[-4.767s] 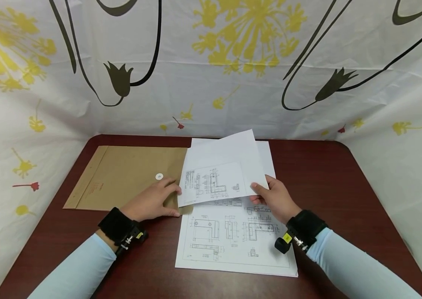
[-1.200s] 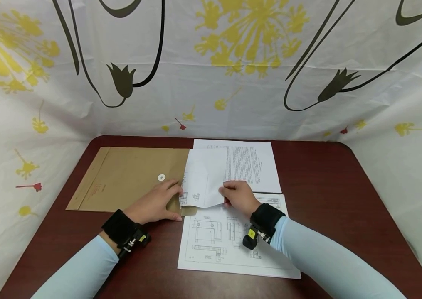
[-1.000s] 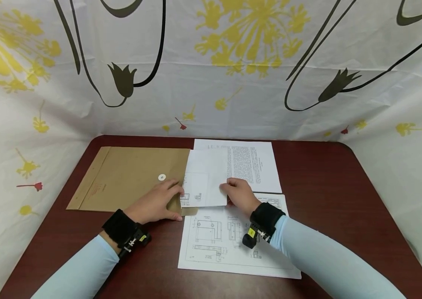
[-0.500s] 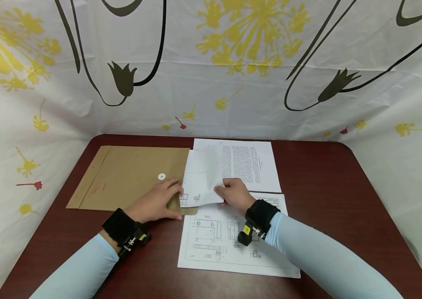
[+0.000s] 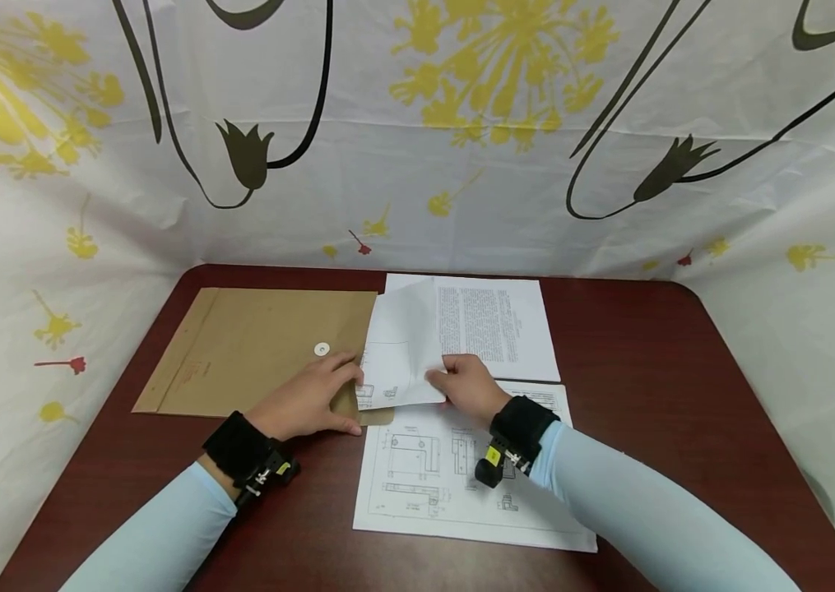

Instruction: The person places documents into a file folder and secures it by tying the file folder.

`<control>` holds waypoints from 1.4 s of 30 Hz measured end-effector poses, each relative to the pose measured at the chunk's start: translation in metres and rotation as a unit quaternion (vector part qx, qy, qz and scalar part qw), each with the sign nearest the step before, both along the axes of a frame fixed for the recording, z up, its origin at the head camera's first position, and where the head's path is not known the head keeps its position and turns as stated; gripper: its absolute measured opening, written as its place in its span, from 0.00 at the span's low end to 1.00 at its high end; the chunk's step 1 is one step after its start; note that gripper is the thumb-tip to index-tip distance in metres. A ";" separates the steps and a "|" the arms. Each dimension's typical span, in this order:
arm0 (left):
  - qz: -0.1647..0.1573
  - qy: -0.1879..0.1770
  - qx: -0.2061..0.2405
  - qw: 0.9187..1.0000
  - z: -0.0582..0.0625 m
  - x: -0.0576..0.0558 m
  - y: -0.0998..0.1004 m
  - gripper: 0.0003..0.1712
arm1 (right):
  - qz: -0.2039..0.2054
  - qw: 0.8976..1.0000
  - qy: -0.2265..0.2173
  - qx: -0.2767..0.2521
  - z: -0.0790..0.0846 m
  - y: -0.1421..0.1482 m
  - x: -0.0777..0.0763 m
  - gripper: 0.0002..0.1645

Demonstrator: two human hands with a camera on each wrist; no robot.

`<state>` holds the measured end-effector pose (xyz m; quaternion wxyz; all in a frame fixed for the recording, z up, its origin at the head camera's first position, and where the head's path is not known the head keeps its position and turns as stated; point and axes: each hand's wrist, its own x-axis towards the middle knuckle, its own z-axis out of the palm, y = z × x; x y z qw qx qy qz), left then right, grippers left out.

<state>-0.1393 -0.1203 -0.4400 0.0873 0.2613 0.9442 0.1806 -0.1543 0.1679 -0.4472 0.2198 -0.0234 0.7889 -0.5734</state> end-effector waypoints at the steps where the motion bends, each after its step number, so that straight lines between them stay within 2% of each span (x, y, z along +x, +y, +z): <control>1: 0.001 0.001 0.000 1.000 0.000 0.000 0.000 0.40 | 0.002 1.000 -0.002 -0.002 0.000 0.003 0.000 0.18; 8: 0.003 -0.003 0.008 1.000 0.003 0.001 0.002 0.39 | 0.009 1.000 -0.010 -0.010 -0.001 0.009 -0.003 0.19; 18: 0.005 -0.013 0.025 1.000 0.001 0.002 0.002 0.37 | 0.024 1.000 0.010 -0.012 -0.007 -0.022 -0.005 0.15; 25: 0.006 -0.012 0.028 1.000 -0.002 0.000 0.001 0.38 | 0.043 0.998 0.022 0.028 -0.003 -0.042 -0.011 0.15; 29: 0.003 -0.010 0.025 1.000 -0.002 0.000 0.000 0.37 | 0.019 0.999 0.002 0.038 0.002 -0.044 -0.015 0.15; 32: 0.001 -0.007 0.023 1.000 -0.003 0.000 -0.001 0.38 | 0.006 1.000 0.004 0.030 0.005 -0.043 -0.017 0.13; 36: 0.003 -0.011 0.024 1.000 -0.003 0.000 -0.001 0.37 | 0.011 1.000 0.014 0.017 0.004 -0.043 -0.019 0.08; 42: -0.002 -0.011 0.026 1.000 -0.005 -0.002 -0.001 0.37 | 0.015 0.999 0.022 0.032 0.000 -0.047 -0.020 0.07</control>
